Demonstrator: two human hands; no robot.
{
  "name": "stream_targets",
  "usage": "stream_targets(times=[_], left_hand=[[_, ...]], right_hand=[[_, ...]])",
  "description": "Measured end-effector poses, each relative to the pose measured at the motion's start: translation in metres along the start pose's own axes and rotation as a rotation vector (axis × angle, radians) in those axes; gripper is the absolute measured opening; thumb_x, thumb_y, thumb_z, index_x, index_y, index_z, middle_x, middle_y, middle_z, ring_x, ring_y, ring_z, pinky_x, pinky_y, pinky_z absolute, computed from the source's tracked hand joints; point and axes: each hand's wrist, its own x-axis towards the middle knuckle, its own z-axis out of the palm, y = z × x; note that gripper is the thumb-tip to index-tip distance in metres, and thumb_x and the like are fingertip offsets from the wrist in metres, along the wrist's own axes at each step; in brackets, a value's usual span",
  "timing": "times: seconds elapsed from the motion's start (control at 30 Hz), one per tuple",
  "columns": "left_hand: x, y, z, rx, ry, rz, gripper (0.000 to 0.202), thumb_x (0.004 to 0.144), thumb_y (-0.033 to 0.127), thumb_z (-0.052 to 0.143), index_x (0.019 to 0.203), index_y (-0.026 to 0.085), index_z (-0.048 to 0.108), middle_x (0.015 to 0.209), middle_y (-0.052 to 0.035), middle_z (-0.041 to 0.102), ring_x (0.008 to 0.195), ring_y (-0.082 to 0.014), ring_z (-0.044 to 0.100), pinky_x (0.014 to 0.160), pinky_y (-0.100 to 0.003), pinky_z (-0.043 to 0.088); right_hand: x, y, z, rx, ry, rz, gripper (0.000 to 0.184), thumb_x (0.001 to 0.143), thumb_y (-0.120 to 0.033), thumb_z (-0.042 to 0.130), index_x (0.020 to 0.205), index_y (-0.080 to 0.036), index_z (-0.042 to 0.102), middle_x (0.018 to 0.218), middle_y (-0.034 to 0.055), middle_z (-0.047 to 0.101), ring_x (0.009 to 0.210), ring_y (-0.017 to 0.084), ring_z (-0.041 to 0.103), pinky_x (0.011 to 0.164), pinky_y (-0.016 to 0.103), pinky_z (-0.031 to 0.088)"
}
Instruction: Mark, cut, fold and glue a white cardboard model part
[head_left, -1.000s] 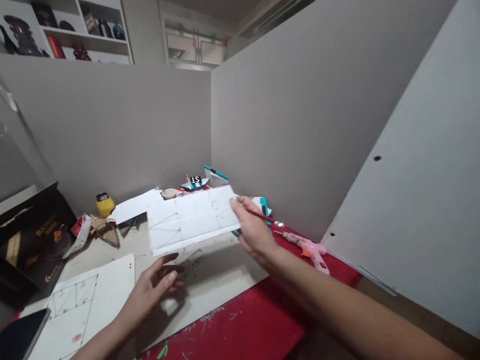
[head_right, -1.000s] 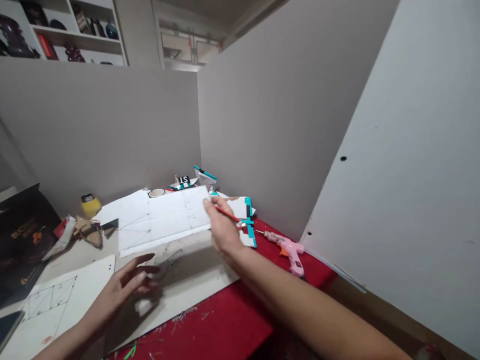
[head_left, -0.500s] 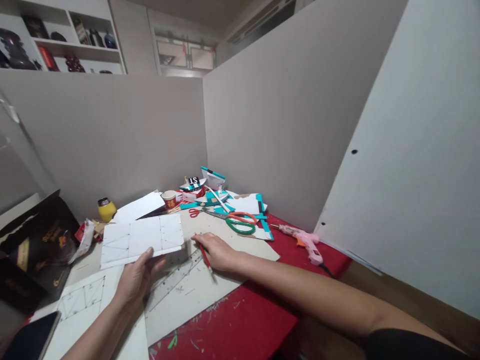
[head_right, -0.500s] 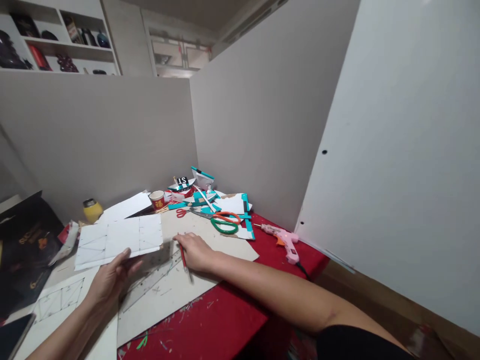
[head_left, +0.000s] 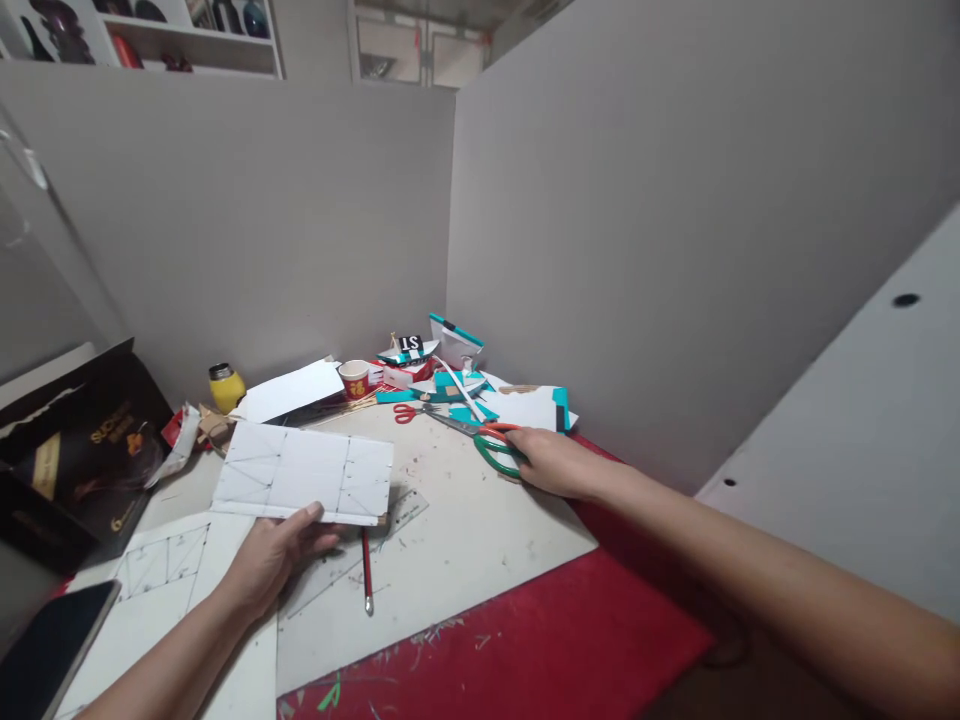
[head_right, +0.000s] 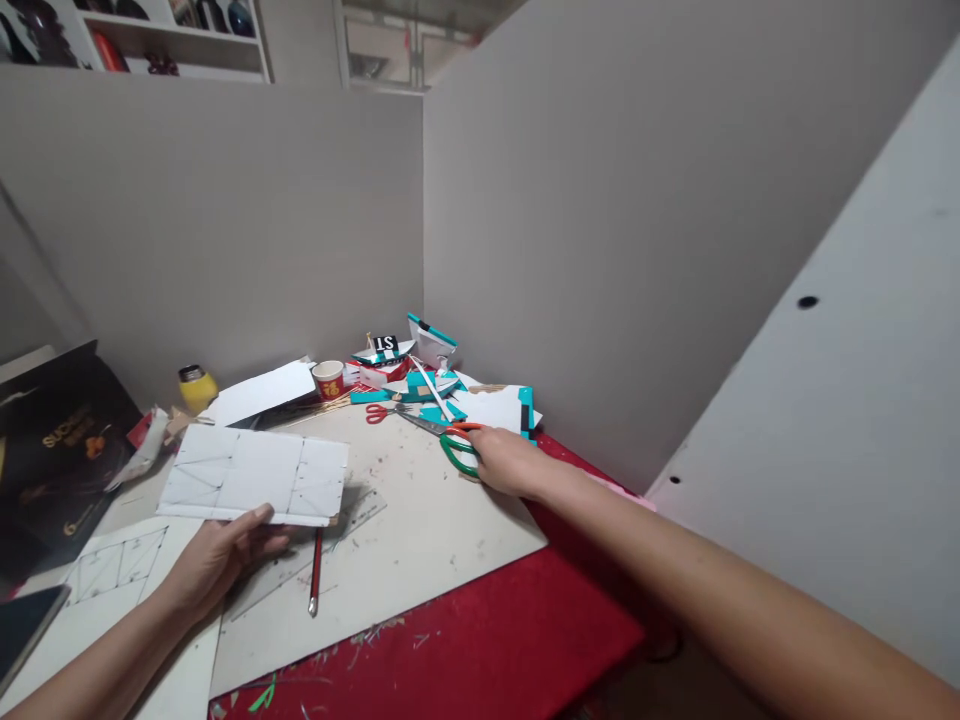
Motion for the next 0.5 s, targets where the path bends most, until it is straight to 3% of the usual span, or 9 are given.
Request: stream_targets(times=[0.1, 0.3, 0.37, 0.5], left_hand=[[-0.001, -0.002, 0.000, 0.012, -0.047, -0.008, 0.020, 0.075, 0.023, 0.078, 0.083, 0.005, 0.076, 0.097, -0.0193, 0.076, 0.089, -0.0272, 0.073, 0.076, -0.027, 0.061], [-0.003, -0.007, -0.001, 0.006, -0.129, 0.035, 0.015, 0.075, 0.023, 0.078, 0.072, 0.009, 0.073, 0.081, -0.0143, 0.077, 0.084, -0.0256, 0.073, 0.074, -0.029, 0.060], [-0.002, -0.008, -0.002, 0.000, -0.148, 0.054, 0.015, 0.074, 0.022, 0.079, 0.079, 0.009, 0.073, 0.088, -0.0144, 0.077, 0.087, -0.0261, 0.072, 0.073, -0.030, 0.060], [0.001, -0.011, -0.004, -0.014, -0.167, 0.082, 0.035, 0.072, 0.027, 0.080, 0.100, 0.009, 0.070, 0.105, -0.0179, 0.074, 0.089, -0.0275, 0.071, 0.071, -0.033, 0.060]], right_hand=[[0.010, 0.001, -0.003, -0.097, -0.118, 0.058, 0.032, 0.095, -0.033, 0.058, 0.122, -0.018, 0.057, 0.124, 0.0093, 0.059, 0.102, 0.022, 0.062, 0.085, 0.043, 0.054], [0.030, 0.002, -0.003, -0.231, -0.220, 0.141, 0.032, 0.094, -0.032, 0.060, 0.122, -0.016, 0.058, 0.123, 0.0104, 0.060, 0.103, 0.023, 0.062, 0.086, 0.042, 0.054], [0.033, 0.000, -0.004, -0.242, -0.243, 0.163, 0.032, 0.094, -0.032, 0.060, 0.122, -0.016, 0.058, 0.123, 0.0101, 0.060, 0.103, 0.023, 0.062, 0.085, 0.042, 0.054], [0.018, 0.002, -0.012, -0.189, -0.270, 0.185, 0.033, 0.094, -0.033, 0.059, 0.123, -0.016, 0.057, 0.123, 0.0094, 0.059, 0.102, 0.023, 0.062, 0.085, 0.043, 0.054]])
